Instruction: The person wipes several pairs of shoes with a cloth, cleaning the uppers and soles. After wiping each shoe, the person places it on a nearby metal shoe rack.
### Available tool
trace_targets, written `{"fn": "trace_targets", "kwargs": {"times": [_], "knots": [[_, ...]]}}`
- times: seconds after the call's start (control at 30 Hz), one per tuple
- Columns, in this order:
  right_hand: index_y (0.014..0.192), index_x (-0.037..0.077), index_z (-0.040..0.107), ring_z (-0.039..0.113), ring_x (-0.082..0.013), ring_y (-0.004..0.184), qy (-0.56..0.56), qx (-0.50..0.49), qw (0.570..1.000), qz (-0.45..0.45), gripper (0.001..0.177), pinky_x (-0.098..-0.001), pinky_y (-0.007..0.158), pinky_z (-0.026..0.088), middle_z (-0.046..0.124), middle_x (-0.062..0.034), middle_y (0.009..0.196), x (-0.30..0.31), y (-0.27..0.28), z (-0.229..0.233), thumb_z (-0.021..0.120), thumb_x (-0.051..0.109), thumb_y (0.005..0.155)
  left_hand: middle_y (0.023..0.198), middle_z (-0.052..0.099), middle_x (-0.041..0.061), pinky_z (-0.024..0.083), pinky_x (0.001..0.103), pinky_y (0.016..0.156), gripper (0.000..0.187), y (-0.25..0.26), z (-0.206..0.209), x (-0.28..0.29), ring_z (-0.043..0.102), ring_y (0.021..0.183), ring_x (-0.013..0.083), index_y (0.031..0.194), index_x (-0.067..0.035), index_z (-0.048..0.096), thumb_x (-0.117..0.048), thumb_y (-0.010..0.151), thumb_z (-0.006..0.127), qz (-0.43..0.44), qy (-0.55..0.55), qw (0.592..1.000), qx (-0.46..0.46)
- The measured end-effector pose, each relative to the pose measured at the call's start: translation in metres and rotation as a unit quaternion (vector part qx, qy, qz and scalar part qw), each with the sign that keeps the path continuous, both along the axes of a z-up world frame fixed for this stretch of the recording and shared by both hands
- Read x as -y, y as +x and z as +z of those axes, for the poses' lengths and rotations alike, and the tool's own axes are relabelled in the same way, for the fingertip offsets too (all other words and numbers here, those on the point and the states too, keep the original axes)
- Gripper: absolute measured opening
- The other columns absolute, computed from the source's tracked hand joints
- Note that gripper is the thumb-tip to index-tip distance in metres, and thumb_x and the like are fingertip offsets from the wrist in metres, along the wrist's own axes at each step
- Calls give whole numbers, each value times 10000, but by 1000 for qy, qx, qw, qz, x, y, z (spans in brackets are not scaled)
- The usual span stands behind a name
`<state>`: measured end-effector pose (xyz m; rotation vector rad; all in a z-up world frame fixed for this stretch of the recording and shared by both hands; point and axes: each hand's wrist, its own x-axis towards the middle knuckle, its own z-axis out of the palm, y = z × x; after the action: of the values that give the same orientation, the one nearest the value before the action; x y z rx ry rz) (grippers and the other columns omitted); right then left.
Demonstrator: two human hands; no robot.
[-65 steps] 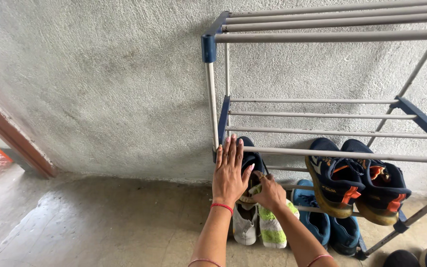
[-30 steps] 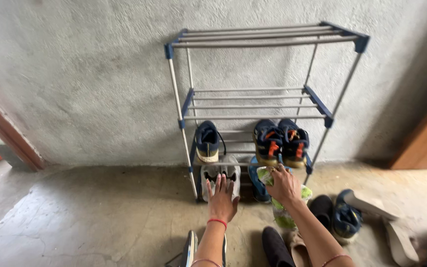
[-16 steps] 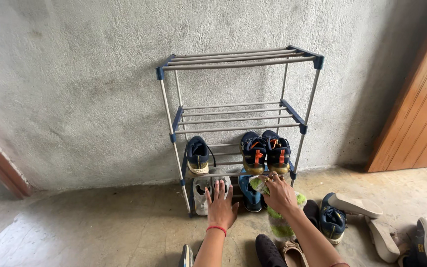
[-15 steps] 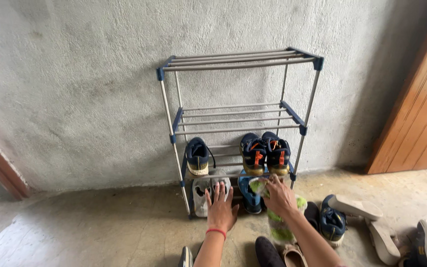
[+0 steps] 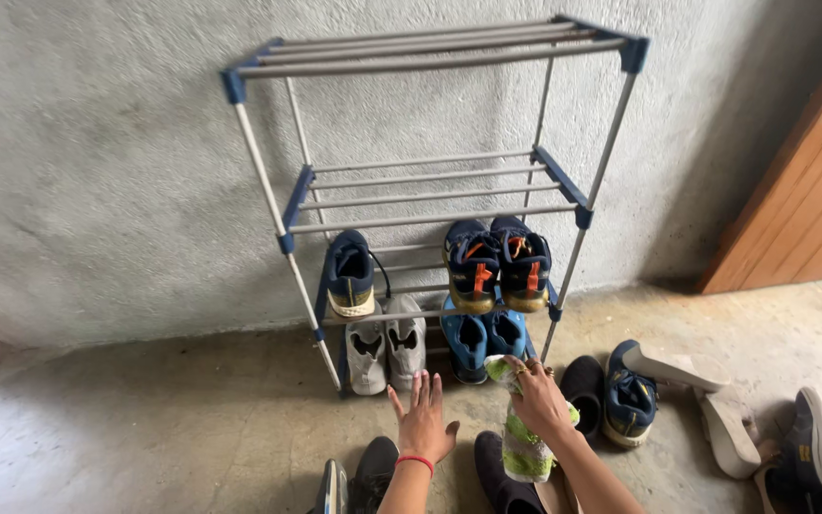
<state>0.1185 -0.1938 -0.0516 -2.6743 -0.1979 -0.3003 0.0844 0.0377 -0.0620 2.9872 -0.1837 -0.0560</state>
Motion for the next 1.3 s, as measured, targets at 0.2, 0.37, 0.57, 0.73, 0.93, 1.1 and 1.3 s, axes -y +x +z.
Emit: {"fn": "trace_targets", "kwargs": {"times": [0.2, 0.37, 0.57, 0.73, 0.93, 1.1, 1.3], "knots": [[1459, 237, 482, 616, -425, 1041, 57, 91, 993, -42, 721, -504, 907, 511, 616, -217, 1159, 40, 26, -65, 711, 111, 787, 1730, 18, 72, 47, 632, 1246, 1167, 45, -51, 48, -38, 1594, 255, 1665, -238, 3, -426, 780, 740, -26, -196, 954, -224], [1458, 205, 509, 676, -349, 944, 403, -31, 875, -266, 549, -485, 828, 530, 716, -183, 1088, 55, 42, -75, 644, 196, 926, 1707, 176, 50, 175, 505, 1232, 983, 70, -115, 118, 192, 1573, 247, 1665, -270, 153, -488, 823, 611, 106, -638, 671, -363], [1406, 215, 686, 634, -314, 1200, 430, -101, 876, -194, 571, -430, 989, 494, 647, -137, 1324, 89, 8, -80, 732, 183, 837, 1311, 683, 104, 530, 463, 1039, 694, 62, -89, 179, 645, 1210, 291, 1366, -118, 617, -608, 877, 574, 83, -844, 356, -393], [1463, 293, 593, 447, -223, 1347, 357, -152, 919, -75, 892, -351, 1118, 369, 401, -96, 1490, 129, -18, -106, 898, 163, 634, 1321, 693, 63, 500, 438, 1044, 709, 58, -83, 214, 633, 1234, 274, 1387, -148, 611, -646, 892, 509, 124, -811, 376, -431], [1298, 401, 707, 632, -309, 1253, 193, -197, 913, -300, 716, -421, 1052, 540, 585, -44, 1442, 182, -20, -163, 772, 132, 638, 1430, 617, 107, 441, 351, 1120, 673, 57, -166, 291, 575, 1337, 237, 1436, -58, 559, -558, 991, 494, 35, -661, 669, -337], [1279, 403, 697, 594, -380, 1192, 61, -150, 893, -420, 630, -456, 986, 539, 570, -60, 1436, 225, -38, -204, 718, 119, 716, 1463, 555, 180, 380, 387, 1155, 582, 49, -206, 345, 495, 1387, 311, 1445, -35, 509, -365, 973, 591, -85, -459, 876, -124], [1352, 324, 612, 599, -395, 1150, -25, -95, 910, -402, 596, -479, 959, 536, 564, -156, 1350, 255, -71, -267, 753, 219, 782, 1563, 424, 230, 279, 417, 1216, 645, 30, -205, 393, 343, 1494, 355, 1510, 39, 391, -188, 948, 611, -153, -454, 877, -40]]}}
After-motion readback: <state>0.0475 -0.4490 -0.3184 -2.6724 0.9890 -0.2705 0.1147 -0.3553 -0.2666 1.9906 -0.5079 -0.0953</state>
